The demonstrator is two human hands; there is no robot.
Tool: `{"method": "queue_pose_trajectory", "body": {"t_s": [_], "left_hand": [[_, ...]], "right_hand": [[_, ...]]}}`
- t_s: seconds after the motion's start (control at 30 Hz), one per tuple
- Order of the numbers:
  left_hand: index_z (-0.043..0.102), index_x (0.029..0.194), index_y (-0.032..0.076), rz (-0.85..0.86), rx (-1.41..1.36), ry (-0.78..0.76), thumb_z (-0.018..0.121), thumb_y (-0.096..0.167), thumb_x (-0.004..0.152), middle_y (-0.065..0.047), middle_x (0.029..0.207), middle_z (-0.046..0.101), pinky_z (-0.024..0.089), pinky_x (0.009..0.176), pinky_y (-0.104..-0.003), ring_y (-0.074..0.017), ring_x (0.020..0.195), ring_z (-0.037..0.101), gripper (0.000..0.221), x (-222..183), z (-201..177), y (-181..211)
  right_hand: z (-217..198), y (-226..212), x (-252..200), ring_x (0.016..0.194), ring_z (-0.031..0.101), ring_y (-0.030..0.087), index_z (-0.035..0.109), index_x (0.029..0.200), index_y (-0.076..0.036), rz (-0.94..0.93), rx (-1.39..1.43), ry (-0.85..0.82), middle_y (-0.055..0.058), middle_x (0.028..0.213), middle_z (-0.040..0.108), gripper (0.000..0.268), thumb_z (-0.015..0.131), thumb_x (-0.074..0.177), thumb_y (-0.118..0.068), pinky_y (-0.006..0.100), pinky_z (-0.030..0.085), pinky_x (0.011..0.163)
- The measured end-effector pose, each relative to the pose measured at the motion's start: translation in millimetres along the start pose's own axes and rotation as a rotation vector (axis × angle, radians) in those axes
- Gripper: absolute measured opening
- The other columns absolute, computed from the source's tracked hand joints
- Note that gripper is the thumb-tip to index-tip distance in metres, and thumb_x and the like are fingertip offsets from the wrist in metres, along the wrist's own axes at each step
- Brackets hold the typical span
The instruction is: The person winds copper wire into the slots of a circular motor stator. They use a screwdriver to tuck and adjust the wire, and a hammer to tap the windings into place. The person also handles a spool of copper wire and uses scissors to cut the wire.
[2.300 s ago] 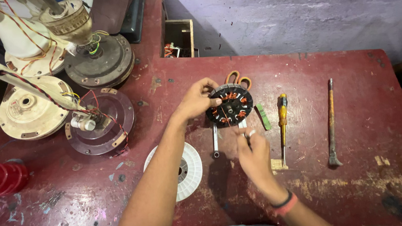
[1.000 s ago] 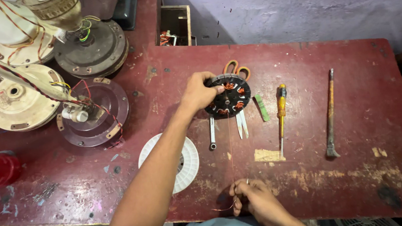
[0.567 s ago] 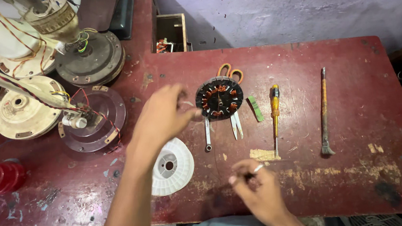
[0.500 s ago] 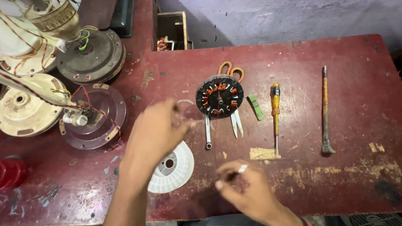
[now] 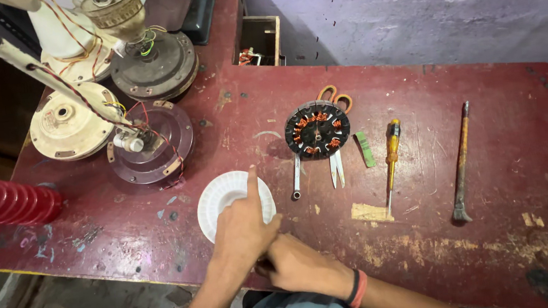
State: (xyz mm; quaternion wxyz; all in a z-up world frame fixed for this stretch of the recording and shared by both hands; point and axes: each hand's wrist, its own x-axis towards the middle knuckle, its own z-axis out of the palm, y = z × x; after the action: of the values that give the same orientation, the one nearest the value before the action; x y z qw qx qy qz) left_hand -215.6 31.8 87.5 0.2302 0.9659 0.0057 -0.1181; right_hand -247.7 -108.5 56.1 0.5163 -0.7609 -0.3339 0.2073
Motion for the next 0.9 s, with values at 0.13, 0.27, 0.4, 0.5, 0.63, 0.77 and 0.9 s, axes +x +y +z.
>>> {"method": "queue_pose_trajectory", "body": {"t_s": [0.13, 0.27, 0.4, 0.5, 0.63, 0.77, 0.9], "left_hand": [[0.038, 0.157, 0.018, -0.044, -0.010, 0.172, 0.074, 0.010, 0.071, -0.026, 0.077, 0.068, 0.055, 0.073, -0.053, -0.0443, 0.074, 0.069, 0.094, 7, -16, -18], [0.050, 0.151, 0.029, -0.177, -0.217, 0.176, 0.071, 0.014, 0.077, -0.026, 0.073, 0.068, 0.054, 0.073, -0.048, -0.0411, 0.071, 0.070, 0.079, 7, -43, -27], [0.057, 0.145, 0.027, -0.035, -0.382, 0.193, 0.077, 0.013, 0.076, -0.019, 0.081, 0.075, 0.055, 0.074, -0.035, -0.0252, 0.079, 0.075, 0.073, -2, -60, -12], [0.053, 0.151, 0.022, 0.088, -0.724, -0.039, 0.072, -0.003, 0.075, -0.010, 0.086, 0.081, 0.055, 0.076, -0.027, -0.0105, 0.077, 0.067, 0.083, -16, -81, -6], [0.046, 0.155, 0.006, 0.330, -1.119, -0.095, 0.069, -0.014, 0.076, -0.006, 0.104, 0.077, 0.054, 0.083, -0.024, -0.0069, 0.091, 0.067, 0.085, -33, -102, 2], [0.044, 0.155, 0.000, 0.311, -1.212, 0.217, 0.071, -0.014, 0.077, -0.007, 0.106, 0.077, 0.053, 0.069, -0.025, -0.0098, 0.079, 0.065, 0.084, -21, -104, 12], [0.042, 0.158, 0.005, 0.342, -1.097, 0.460, 0.069, -0.007, 0.083, -0.009, 0.102, 0.077, 0.056, 0.073, -0.024, -0.0078, 0.085, 0.070, 0.080, -5, -83, 14]], "right_hand": [[-17, -23, -14, 0.076, 0.068, 0.041, 0.073, 0.099, -0.002, 0.022, -0.120, -0.098, 0.022, 0.079, 0.069, 0.012, 0.069, 0.091, -0.011, 0.048, 0.054, 0.067], [-40, -44, -21, 0.067, 0.070, 0.036, 0.074, 0.096, -0.003, -0.056, -0.152, 0.003, 0.019, 0.075, 0.070, 0.008, 0.071, 0.091, -0.009, 0.044, 0.053, 0.059], [-77, -41, -13, 0.061, 0.073, 0.028, 0.076, 0.085, -0.006, -0.242, -0.316, 0.260, 0.012, 0.069, 0.073, 0.017, 0.064, 0.074, 0.001, 0.037, 0.057, 0.057], [-115, -16, 2, 0.062, 0.073, 0.023, 0.079, 0.090, -0.006, -0.210, -0.500, 0.541, 0.012, 0.076, 0.074, 0.018, 0.069, 0.077, -0.002, 0.034, 0.056, 0.056], [-133, 30, 43, 0.070, 0.064, 0.012, 0.079, 0.097, -0.004, 0.115, 0.151, 0.410, 0.006, 0.080, 0.075, 0.008, 0.076, 0.091, -0.008, 0.030, 0.052, 0.061], [-74, 39, 55, 0.071, 0.070, 0.011, 0.070, 0.111, -0.006, 0.276, 0.667, 0.395, 0.001, 0.085, 0.076, 0.021, 0.064, 0.091, -0.010, 0.028, 0.054, 0.058], [-33, 7, 36, 0.067, 0.063, 0.019, 0.072, 0.110, 0.001, 0.121, 0.139, 0.264, 0.008, 0.075, 0.068, 0.022, 0.070, 0.092, -0.011, 0.037, 0.049, 0.067]]}}
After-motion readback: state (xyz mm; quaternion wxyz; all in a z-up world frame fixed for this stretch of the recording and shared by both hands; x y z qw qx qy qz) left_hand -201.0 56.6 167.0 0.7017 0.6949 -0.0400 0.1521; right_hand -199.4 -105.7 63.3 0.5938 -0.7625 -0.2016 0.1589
